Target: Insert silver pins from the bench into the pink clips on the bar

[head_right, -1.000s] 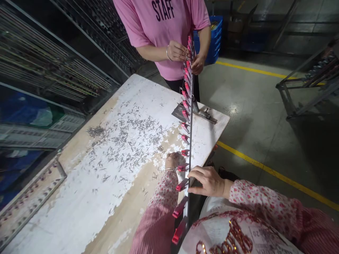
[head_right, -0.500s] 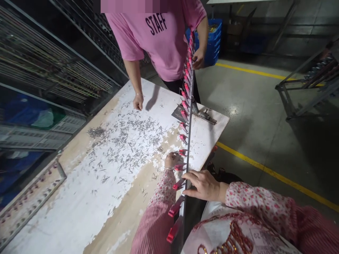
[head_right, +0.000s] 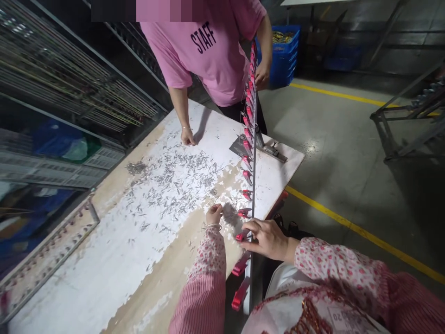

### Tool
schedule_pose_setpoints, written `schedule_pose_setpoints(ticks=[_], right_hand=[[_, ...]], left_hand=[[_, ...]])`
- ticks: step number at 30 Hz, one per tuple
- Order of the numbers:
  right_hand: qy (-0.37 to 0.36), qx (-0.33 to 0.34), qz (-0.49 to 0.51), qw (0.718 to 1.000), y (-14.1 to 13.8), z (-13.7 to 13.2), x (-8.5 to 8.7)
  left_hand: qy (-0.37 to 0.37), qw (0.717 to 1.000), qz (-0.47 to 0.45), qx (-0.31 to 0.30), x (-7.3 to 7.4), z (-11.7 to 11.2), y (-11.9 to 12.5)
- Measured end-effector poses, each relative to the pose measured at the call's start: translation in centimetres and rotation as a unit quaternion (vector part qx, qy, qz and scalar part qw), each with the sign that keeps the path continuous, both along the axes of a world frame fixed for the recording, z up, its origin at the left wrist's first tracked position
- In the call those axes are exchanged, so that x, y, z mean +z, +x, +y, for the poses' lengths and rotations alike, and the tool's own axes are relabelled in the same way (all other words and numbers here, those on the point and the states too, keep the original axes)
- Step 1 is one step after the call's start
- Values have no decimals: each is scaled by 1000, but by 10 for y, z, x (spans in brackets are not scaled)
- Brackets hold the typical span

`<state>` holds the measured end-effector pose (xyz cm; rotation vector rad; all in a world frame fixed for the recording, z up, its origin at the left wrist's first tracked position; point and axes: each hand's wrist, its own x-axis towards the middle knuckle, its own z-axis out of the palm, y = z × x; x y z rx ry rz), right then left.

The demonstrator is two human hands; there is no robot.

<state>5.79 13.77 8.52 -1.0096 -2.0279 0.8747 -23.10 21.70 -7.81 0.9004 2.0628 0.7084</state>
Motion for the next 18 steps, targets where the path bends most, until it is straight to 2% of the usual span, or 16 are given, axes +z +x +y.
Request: schedule_pose_setpoints(ticks=[3, 7, 12, 15, 18], right_hand=[[13, -6, 13, 1000, 0, -1, -1], [0, -11, 14, 1000, 3, -2, -2], [-10, -25, 5, 1000, 5, -7, -4], [-14, -45, 17, 999, 4, -11, -5], [-15, -62, 30, 998, 1, -14, -7]], left_hand=[[-10, 999, 32, -1, 0, 4, 2], [-19, 998, 60, -28, -5, 26, 22], [-1, 999, 42, -23, -14, 43, 41], [11, 1000, -21, -11, -11, 40, 30], [18, 996, -91, 14, -2, 31, 9]])
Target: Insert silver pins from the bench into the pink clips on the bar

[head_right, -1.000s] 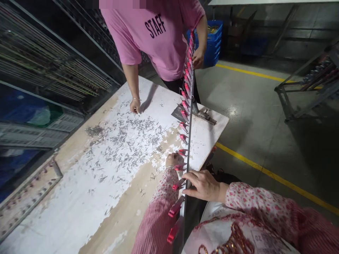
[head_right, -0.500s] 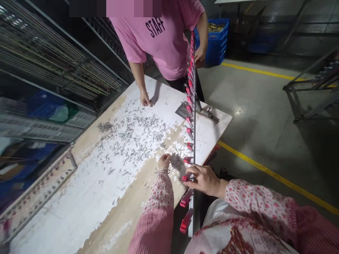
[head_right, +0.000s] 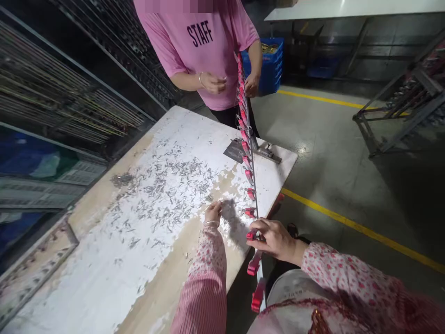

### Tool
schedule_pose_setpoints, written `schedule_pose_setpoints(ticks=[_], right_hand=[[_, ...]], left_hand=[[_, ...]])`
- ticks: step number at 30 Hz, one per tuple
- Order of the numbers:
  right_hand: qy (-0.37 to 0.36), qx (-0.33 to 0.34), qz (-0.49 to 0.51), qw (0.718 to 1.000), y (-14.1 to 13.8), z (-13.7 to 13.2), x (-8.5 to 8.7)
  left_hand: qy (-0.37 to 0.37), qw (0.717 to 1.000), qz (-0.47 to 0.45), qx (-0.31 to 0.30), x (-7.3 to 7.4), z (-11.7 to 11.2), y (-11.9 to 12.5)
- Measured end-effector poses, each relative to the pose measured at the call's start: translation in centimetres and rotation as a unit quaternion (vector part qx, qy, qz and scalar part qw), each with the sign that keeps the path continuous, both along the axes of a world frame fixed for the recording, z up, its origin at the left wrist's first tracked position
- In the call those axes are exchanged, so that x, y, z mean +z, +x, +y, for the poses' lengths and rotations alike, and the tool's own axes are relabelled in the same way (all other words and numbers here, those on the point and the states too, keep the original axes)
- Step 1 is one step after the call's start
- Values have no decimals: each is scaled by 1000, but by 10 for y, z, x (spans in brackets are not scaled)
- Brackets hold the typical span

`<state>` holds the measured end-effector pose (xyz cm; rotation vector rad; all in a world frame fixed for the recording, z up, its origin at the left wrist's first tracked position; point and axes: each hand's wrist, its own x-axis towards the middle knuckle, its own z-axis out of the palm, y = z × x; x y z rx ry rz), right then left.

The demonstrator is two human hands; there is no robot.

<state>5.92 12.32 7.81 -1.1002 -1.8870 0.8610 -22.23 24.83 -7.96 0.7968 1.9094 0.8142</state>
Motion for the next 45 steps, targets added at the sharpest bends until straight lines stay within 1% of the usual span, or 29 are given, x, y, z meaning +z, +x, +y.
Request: schedule_pose_setpoints(ticks=[4, 7, 10, 15, 17, 20, 22, 25, 27, 29, 33, 36, 38, 39, 40, 42, 45], right_hand=[[-2, -15, 5, 1000, -5, -3, -3], [-6, -22, 5, 1000, -7, -4, -3], [-5, -30, 6, 1000, -7, -4, -3], [-6, -35, 17, 999, -5, -6, -5], [-14, -36, 17, 999, -4, -6, -6], [-14, -37, 23, 999, -4, -6, -6], [-4, -37, 29, 999, -3, -5, -7], [5, -34, 28, 999, -2, -4, -7], [5, -32, 27, 999, -1, -4, -6], [2, -30, 29, 999, 0, -4, -4], [3, -29, 38, 999, 1, -5, -3], [6, -30, 44, 999, 0, -5, -5], [9, -28, 37, 999, 0, -5, -6], [12, -27, 28, 999, 0, -4, -6], [20, -25, 16, 999, 0, -4, -6], [40, -23, -13, 999, 1, -2, -4], [62, -15, -43, 997, 3, -1, 0]], left_hand=[[11, 998, -51, 38, 16, -13, -24], [38, 994, -78, 59, 22, -19, -32], [45, 993, -84, 67, 20, -23, -34], [48, 992, -60, 102, 14, -30, -32], [50, 992, -67, 92, 15, -33, -29], [60, 994, -76, 53, 20, -38, -25], [61, 996, -65, 25, 23, -43, -23], [33, 999, -13, -10, 26, -49, -21], [18, 999, 31, -21, 28, -52, -20], [18, 997, 65, -27, 30, -54, -20], [26, 996, 81, -40, 41, -52, -19], [35, 996, 61, -51, 56, -49, -16], [50, 996, 50, -48, 70, -49, -9], [63, 996, 41, -53, 80, -51, -3], [83, 994, 27, -66, 92, -53, 4], [142, 982, -11, -126, 121, -59, 22], [247, 936, -35, -250, 175, -71, 51]])
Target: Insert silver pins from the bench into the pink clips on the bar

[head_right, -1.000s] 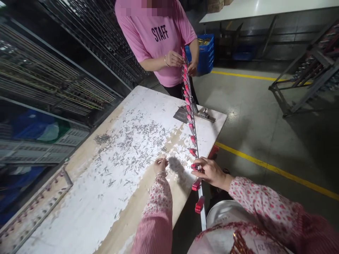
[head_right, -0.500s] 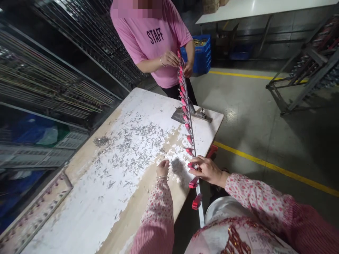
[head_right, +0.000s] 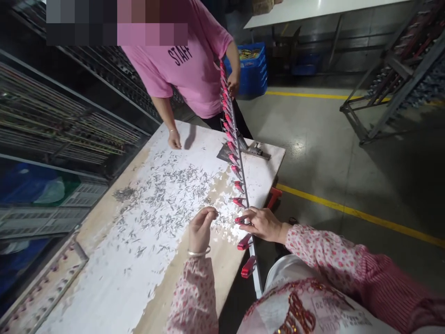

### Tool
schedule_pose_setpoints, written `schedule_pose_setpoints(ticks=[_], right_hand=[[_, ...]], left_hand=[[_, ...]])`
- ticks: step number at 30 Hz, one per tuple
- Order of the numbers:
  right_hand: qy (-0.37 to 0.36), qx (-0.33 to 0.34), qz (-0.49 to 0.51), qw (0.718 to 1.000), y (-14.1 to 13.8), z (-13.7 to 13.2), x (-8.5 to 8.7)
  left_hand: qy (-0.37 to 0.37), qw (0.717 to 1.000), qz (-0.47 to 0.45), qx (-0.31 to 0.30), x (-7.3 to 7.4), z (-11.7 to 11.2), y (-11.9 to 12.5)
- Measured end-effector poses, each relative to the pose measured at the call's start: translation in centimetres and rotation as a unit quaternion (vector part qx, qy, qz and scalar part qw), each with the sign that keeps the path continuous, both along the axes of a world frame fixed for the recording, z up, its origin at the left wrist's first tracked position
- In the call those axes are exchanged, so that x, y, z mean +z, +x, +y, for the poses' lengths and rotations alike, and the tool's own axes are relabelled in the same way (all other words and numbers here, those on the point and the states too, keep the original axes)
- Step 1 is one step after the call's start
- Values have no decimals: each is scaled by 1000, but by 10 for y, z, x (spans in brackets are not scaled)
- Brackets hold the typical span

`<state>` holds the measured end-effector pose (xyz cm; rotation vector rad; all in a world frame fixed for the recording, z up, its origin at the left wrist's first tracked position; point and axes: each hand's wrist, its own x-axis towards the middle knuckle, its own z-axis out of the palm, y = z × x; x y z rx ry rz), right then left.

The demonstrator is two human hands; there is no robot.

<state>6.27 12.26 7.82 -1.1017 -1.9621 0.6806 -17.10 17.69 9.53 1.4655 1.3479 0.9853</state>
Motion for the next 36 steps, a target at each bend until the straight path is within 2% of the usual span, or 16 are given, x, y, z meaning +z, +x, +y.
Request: schedule_pose_setpoints(ticks=[2, 4, 7, 9, 12, 24, 26, 28, 30, 31, 32, 33, 35, 36], right_hand=[[1, 5, -10, 1000, 1, 1, 2], [2, 4, -23, 1000, 2, 1, 2], [0, -3, -51, 999, 2, 1, 0], [-9, -2, -63, 998, 2, 1, -1], [-15, -2, -66, 998, 2, 2, -1], [-21, -5, -67, 998, 3, 2, 5], [-26, -2, -68, 997, 6, 2, 8], [-34, 8, -48, 998, 10, 1, 10], [-58, 0, 5, 998, 16, -4, 10], [-73, -18, 39, 996, 19, -8, 10], [-88, -40, 74, 993, 23, -12, 9], [-101, -58, 106, 988, 26, -17, 9], [-115, -53, 150, 981, 30, -28, 11], [-118, -31, 161, 979, 31, -33, 12]], left_hand=[[62, 995, 15, -78, 35, -7, 17], [124, 982, 35, -135, 62, -11, 29], [195, 960, 84, -181, 87, -13, 43], [220, 947, 116, -204, 93, -13, 49], [243, 933, 137, -227, 96, -13, 54], [275, 902, 160, -291, 106, -14, 61], [258, 915, 130, -282, 93, -9, 55], [207, 953, 94, -198, 63, 0, 42], [105, 988, 97, -51, 17, 11, 26], [39, 991, 131, 8, -9, 16, 17], [-40, 984, 171, 27, -36, 19, 9], [-76, 979, 187, 29, -61, 20, 2], [-120, 970, 207, 34, -105, 18, -5], [-131, 968, 212, 35, -122, 15, -5]])
